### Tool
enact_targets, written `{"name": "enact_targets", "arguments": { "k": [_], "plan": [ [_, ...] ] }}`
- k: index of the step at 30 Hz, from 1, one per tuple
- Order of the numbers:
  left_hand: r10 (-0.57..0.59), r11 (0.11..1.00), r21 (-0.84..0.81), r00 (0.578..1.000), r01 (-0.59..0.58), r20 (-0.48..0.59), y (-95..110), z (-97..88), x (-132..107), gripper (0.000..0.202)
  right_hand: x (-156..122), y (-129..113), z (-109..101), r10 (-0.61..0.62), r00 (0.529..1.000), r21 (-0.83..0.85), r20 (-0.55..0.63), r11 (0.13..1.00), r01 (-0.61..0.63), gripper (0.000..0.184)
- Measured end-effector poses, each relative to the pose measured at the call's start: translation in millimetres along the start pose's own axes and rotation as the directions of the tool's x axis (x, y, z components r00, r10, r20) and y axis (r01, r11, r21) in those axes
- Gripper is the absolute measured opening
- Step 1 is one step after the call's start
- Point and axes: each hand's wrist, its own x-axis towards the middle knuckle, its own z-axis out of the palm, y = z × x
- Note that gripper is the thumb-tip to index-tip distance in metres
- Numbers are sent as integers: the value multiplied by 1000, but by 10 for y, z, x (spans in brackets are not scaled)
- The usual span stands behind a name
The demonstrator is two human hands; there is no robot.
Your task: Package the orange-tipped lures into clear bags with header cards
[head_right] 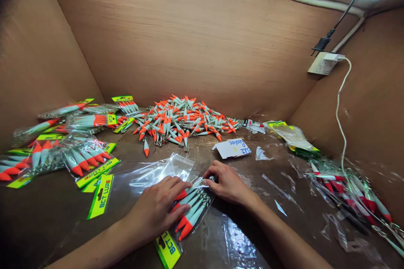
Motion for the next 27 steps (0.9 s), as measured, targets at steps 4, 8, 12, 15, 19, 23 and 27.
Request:
{"name": "enact_targets", "arguments": {
  "k": [4,8,12,15,19,23,27],
  "plan": [
    [4,1000,-2,1000,-4,4,-6,6,-4,35,36,28,26,31,999,-12,-7,999,-31,9],
    [0,1000,-7,1000,0,5,2,-9,-10,36,97,13,40,95,995,-10,-6,995,-95,17],
    [-18,1000,-12,1000,18,-6,7,-14,-22,39,129,-9,24,98,993,29,69,994,-101,18],
    [-30,999,-24,999,30,-13,0,-8,-29,39,131,11,3,127,983,100,134,985,-141,20],
    [-49,997,-64,998,46,-42,-35,9,-2,38,132,38,-15,119,971,211,208,964,-163,17],
    [-142,979,-154,989,132,-52,-101,31,88,34,127,12,11,91,987,193,134,974,-116,18],
    [-198,937,-290,980,195,19,-142,15,187,30,95,-18,54,72,994,223,84,971,-90,17]
  ]
}}
